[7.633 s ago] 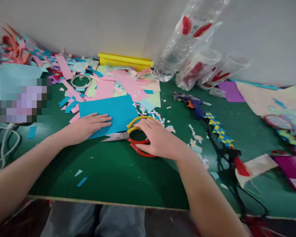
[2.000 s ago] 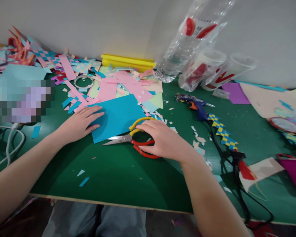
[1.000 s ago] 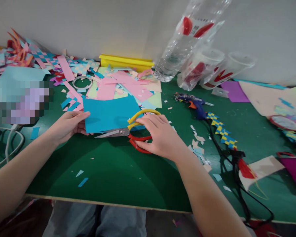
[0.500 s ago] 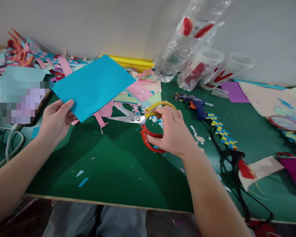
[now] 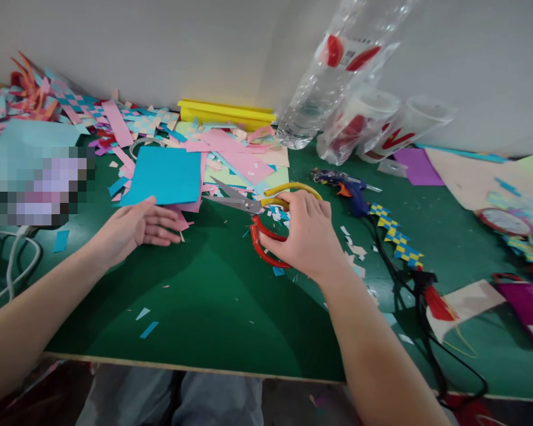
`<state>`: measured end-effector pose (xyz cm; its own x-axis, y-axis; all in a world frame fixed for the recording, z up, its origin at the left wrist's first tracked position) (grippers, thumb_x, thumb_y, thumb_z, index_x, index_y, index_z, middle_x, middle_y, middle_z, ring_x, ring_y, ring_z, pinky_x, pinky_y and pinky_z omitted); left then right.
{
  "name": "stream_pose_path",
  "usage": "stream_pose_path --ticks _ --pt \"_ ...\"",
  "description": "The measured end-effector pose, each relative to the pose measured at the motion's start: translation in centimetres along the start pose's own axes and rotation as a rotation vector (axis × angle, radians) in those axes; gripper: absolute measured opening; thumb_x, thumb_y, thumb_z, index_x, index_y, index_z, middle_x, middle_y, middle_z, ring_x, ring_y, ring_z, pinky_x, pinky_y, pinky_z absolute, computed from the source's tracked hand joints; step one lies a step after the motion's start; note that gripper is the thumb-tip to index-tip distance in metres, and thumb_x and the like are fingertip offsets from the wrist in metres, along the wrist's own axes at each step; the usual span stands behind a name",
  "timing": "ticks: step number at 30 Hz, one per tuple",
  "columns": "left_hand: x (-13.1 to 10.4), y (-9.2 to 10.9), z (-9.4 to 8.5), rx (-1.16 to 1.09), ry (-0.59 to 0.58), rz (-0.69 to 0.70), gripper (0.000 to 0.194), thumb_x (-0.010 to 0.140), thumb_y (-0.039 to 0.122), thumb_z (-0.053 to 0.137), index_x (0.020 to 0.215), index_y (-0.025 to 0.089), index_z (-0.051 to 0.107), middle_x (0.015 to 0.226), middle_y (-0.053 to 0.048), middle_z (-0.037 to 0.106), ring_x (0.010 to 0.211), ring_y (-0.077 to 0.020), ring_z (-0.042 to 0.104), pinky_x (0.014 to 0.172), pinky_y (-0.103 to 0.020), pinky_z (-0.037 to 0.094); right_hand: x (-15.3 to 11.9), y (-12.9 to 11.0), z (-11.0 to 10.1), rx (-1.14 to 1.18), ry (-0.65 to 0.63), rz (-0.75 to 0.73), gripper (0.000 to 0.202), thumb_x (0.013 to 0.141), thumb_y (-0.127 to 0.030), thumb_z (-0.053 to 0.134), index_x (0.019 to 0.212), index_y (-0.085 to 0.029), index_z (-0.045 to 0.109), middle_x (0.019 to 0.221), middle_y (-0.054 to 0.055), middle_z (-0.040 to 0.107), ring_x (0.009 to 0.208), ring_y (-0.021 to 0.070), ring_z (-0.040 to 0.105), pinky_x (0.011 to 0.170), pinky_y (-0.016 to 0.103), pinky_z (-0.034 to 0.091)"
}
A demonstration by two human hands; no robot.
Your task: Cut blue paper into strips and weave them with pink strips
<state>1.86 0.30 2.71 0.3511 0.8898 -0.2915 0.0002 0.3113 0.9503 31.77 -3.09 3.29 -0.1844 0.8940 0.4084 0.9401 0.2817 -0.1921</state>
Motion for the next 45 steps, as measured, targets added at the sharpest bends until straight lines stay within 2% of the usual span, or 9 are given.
stream_pose_path --ticks 2,4,6,8,10,15,24,30,45 --pt "-0.7 0.5 0.6 0.222 -0.161 0.061 0.05 0.091 0.057 0.053 0.079 0.013 0.073 0.079 -0.014 0.076 0.061 -0.0215 0.072 0.055 -0.03 0.058 0.0 0.0 0.1 -0.009 0.021 0.023 0.053 0.077 -0.048 0.062 0.121 -0.023 0.047 0.104 0.012 0.057 0.101 0.0355 0.057 0.089 0.053 0.042" --pt "-1.0 1.2 0.3 0.512 -0.096 0.326 0.047 0.093 0.052 0.05 0.072 0.016 0.072 0.071 -0.01 0.074 0.057 -0.0187 0.069 0.055 -0.029 0.056 0.1 0.1 0.1 -0.012 0.036 0.048 0.053 0.077 -0.048 0.061 0.121 -0.022 0.047 0.103 0.012 0.056 0.099 0.0347 0.058 0.089 0.053 0.042" --pt "-0.9 1.5 -0.2 0.871 0.034 0.57 0.04 0.094 0.046 0.049 0.075 0.019 0.073 0.075 -0.008 0.075 0.069 -0.0203 0.071 0.067 -0.031 0.057 0.1 0.2 0.3 0.001 0.029 0.065 0.054 0.078 -0.047 0.061 0.122 -0.021 0.046 0.103 0.012 0.056 0.096 0.0335 0.058 0.09 0.053 0.042" --pt "-0.4 1.1 -0.7 1.161 0.117 0.686 0.033 0.096 0.04 0.047 0.098 0.02 0.073 0.101 -0.01 0.076 0.096 -0.0253 0.071 0.084 -0.038 0.057 0.1 0.2 0.5 0.018 0.011 0.069 0.054 0.078 -0.046 0.061 0.123 -0.02 0.045 0.103 0.012 0.056 0.093 0.0324 0.059 0.091 0.053 0.042" --pt "0.3 0.5 -1.0 1.346 0.078 0.741 0.033 0.098 0.034 0.047 0.118 0.016 0.066 0.131 -0.013 0.065 0.125 -0.0296 0.058 0.105 -0.047 0.047 0.0 0.1 0.7 0.026 0.007 0.065 0.055 0.077 -0.046 0.062 0.122 -0.019 0.046 0.103 0.012 0.057 0.093 0.0324 0.06 0.09 0.053 0.042" --pt "1.2 -0.6 -1.4 1.524 -0.037 0.634 0.037 0.101 0.032 0.046 0.13 0.013 0.057 0.148 -0.014 0.05 0.144 -0.0292 0.037 0.117 -0.05 0.033 -0.3 -1.1 1.0 0.02 -0.021 -0.016 0.051 0.076 -0.044 0.062 0.118 -0.019 0.048 0.105 0.013 0.061 0.1 0.0332 0.06 0.091 0.049 0.041" --pt "0.7 -0.7 -0.6 1.693 0.024 0.552 0.042 0.104 0.037 0.04 0.139 0.018 0.052 0.151 -0.01 0.048 0.14 -0.0295 0.042 0.11 -0.048 0.041 -1.2 -3.4 1.4 -0.191 -0.174 -0.095 0.057 0.081 -0.05 0.059 0.12 -0.01 0.054 0.114 0.019 0.064 0.109 0.038 0.058 0.093 0.051 0.042" --pt "-0.1 -0.4 0.3 1.772 0.122 0.524 0.044 0.104 0.042 0.037 0.137 0.021 0.056 0.144 -0.01 0.054 0.131 -0.0307 0.05 0.098 -0.046 0.048 -1.2 -3.1 1.2 -0.267 -0.196 -0.05 0.055 0.082 -0.05 0.056 0.119 -0.008 0.056 0.107 0.02 0.064 0.104 0.0378 0.059 0.09 0.051 0.045" --pt "-0.4 -0.4 0.8 1.811 0.121 0.505 0.043 0.103 0.043 0.038 0.137 0.025 0.057 0.142 -0.008 0.055 0.127 -0.0308 0.05 0.093 -0.044 0.048 -1.0 -2.1 1.2 -0.251 -0.233 0.006 0.055 0.082 -0.052 0.055 0.115 -0.008 0.057 0.107 0.02 0.065 0.102 0.0377 0.061 0.088 0.051 0.047"
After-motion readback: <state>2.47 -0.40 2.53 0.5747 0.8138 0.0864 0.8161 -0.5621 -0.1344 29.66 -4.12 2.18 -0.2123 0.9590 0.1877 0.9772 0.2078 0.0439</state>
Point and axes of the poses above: each hand's wrist, its own x-axis towards the middle knuckle, its own z-axis out of the palm, y = z × x, the point moved 3 cm from there along x, towards the middle knuckle
